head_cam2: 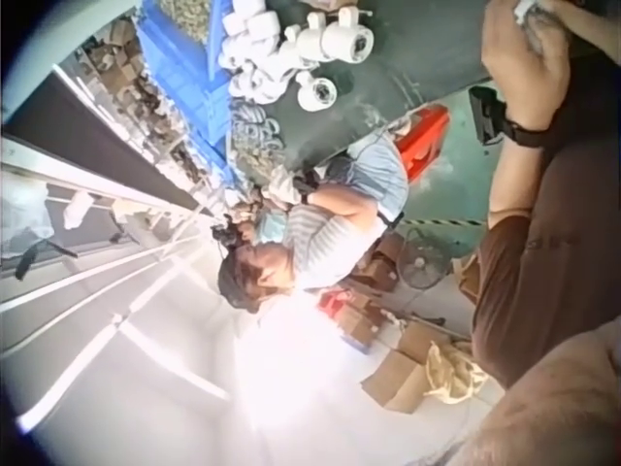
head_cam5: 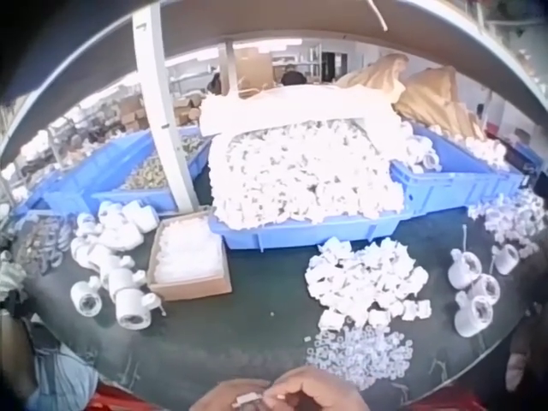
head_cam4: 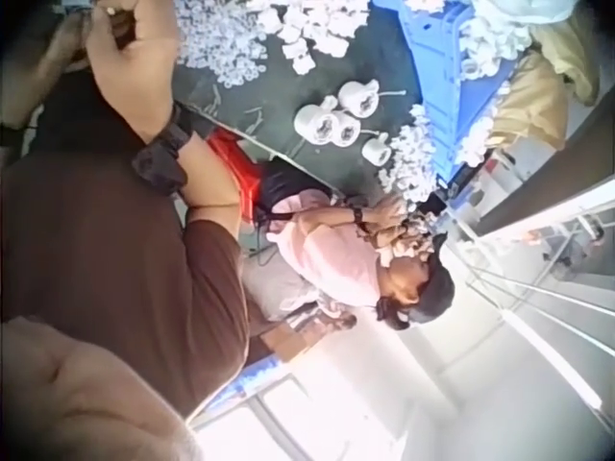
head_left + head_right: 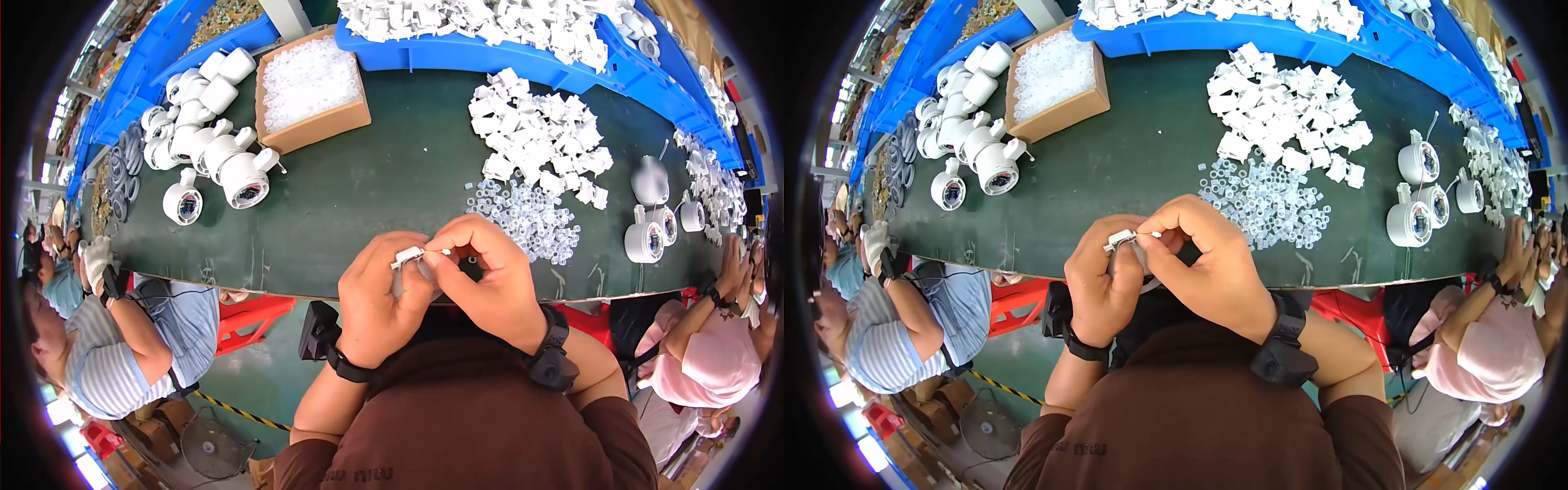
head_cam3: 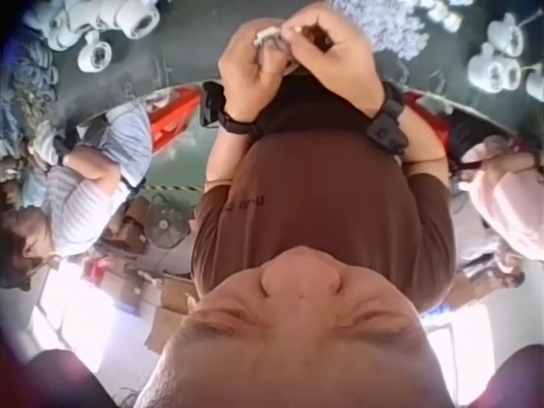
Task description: The person picks up a camera housing and a small white component, fits them together by hand, and places a small plastic ring onto the assembly. After repeating this, they pour out more plastic rings and continue assembling the components.
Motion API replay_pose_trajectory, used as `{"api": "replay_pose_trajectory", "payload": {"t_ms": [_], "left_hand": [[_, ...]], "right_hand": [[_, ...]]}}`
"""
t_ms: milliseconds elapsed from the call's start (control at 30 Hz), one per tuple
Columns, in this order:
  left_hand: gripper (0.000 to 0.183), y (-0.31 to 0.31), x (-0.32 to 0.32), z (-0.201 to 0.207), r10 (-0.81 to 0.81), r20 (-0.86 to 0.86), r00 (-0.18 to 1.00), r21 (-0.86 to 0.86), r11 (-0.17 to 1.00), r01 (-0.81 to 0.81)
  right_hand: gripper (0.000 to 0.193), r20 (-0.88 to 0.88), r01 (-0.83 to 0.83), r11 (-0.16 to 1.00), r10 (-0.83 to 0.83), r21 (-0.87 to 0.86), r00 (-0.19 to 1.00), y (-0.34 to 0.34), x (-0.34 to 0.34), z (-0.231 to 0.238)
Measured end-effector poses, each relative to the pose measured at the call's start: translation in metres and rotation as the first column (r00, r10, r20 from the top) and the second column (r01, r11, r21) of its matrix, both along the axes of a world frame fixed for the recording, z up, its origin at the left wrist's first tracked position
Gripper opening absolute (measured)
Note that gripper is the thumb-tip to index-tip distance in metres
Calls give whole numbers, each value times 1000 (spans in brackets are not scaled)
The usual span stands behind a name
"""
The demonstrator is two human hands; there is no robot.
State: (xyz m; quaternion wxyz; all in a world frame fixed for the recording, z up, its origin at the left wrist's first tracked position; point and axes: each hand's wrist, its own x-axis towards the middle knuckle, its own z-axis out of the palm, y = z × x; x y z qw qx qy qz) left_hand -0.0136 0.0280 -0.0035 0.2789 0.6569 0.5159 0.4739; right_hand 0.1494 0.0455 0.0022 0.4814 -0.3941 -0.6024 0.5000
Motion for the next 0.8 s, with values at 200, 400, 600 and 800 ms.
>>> {"api": "replay_pose_trajectory", "payload": {"t_ms": [200, 400, 600, 800], "left_hand": [[14, 5, -6, 1, -115, -3, 993, 34, 993, 115], [12, 6, -14, 1, -231, -9, 973, 37, 972, 231], [17, 0, -26, -3, -192, -1, 981, 33, 981, 192], [13, -5, -21, 7, -151, -22, 988, -46, 988, 149]], "right_hand": [[6, -33, -45, 986, 40, -160, 999, -4, 3, 9], [12, -89, -209, 899, 189, -385, 978, -1, 18, 14], [18, 618, 85, 910, -342, 406, 708, 26, 79, 24], [28, 821, -41, 916, -336, 398, 462, 54, 120, 17]]}}
